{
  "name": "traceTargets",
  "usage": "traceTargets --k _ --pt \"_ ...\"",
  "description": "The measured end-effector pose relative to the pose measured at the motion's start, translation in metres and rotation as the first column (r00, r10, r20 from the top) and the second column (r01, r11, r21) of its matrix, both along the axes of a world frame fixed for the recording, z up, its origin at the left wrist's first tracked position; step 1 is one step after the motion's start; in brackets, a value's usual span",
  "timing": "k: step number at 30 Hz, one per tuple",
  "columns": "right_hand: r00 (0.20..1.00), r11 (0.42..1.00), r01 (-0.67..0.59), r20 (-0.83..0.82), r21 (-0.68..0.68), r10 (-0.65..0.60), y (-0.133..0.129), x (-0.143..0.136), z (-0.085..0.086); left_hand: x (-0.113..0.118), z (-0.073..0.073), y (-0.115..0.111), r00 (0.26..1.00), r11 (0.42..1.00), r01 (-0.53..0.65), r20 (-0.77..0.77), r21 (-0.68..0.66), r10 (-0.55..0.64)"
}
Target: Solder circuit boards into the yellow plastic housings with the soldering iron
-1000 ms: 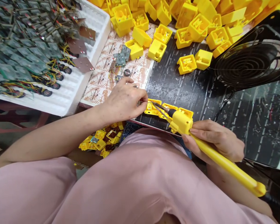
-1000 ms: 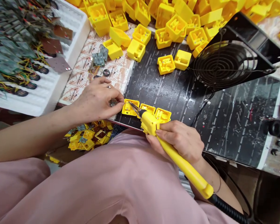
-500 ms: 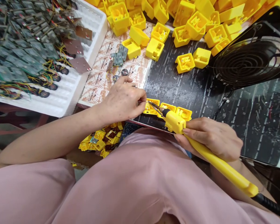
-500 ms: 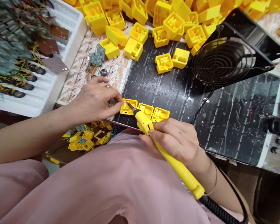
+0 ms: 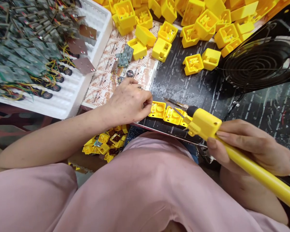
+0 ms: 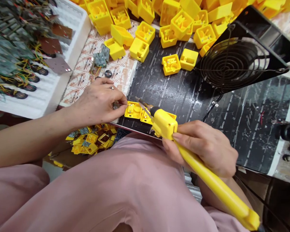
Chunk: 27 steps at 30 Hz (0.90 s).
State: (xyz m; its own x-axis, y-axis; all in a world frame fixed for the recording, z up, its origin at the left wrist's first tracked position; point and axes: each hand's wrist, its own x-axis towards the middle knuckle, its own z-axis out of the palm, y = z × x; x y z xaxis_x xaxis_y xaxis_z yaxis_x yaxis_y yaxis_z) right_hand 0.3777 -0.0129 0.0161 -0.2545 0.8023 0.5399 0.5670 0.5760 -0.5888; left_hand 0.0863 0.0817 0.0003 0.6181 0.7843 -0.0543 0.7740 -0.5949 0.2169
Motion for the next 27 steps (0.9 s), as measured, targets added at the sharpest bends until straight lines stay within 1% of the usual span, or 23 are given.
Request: traceTargets --k 2,4,6,8,11,14,17,19,21,23,25,27 --pt "0.999 0.994 -0.045 -0.008 0.095 0.046 0.000 0.002 -0.004 0.001 0.001 0.000 1.000 1.000 -0.004 -0.008 -0.002 0.004" --pt "0.997 0.993 -0.033 -0.070 0.111 0.041 -0.002 0.005 -0.010 0.002 0.003 0.000 0.999 1.000 -0.005 -0.032 0.007 0.005" --pt "0.993 0.997 0.030 -0.119 0.077 -0.021 -0.008 0.010 -0.015 0.003 0.004 0.000 0.998 1.000 0.002 -0.065 0.020 -0.001" --pt "0.986 0.993 0.112 -0.126 0.039 -0.107 -0.013 0.015 -0.020 0.003 0.004 0.000 0.996 1.000 0.010 -0.089 0.028 -0.008" --pt "0.987 0.989 0.141 -0.079 0.040 -0.137 -0.016 0.017 -0.024 0.003 0.003 -0.001 0.996 0.999 0.023 -0.091 0.039 -0.019" --pt "0.993 0.994 0.082 -0.092 0.067 -0.075 -0.011 0.010 -0.022 -0.002 0.001 -0.001 0.997 0.997 0.036 -0.064 0.069 -0.032" --pt "0.992 0.997 -0.011 -0.123 0.082 0.021 -0.005 0.005 -0.018 -0.012 0.000 -0.004 0.998 0.994 0.036 0.050 0.103 -0.041" --pt "0.991 0.997 -0.033 -0.130 0.067 0.042 -0.004 0.006 -0.016 -0.019 -0.001 -0.008 0.987 0.995 0.027 0.154 0.100 -0.043" --pt "0.993 0.999 -0.028 -0.115 0.030 0.031 -0.006 0.008 -0.013 -0.022 -0.002 -0.013 0.977 0.996 0.011 0.213 0.092 -0.030" --pt "0.997 0.998 -0.057 -0.051 0.017 0.057 -0.006 0.011 -0.012 -0.021 -0.004 -0.017 0.977 0.995 0.005 0.210 0.098 -0.025" --pt "0.993 0.992 -0.120 0.006 0.030 0.120 -0.006 0.011 -0.010 -0.017 -0.006 -0.020 0.983 0.993 0.021 0.177 0.114 -0.041" --pt "0.983 0.982 -0.180 -0.019 0.058 0.182 -0.004 0.011 -0.010 -0.012 -0.005 -0.020 0.990 0.991 0.046 0.125 0.125 -0.061"
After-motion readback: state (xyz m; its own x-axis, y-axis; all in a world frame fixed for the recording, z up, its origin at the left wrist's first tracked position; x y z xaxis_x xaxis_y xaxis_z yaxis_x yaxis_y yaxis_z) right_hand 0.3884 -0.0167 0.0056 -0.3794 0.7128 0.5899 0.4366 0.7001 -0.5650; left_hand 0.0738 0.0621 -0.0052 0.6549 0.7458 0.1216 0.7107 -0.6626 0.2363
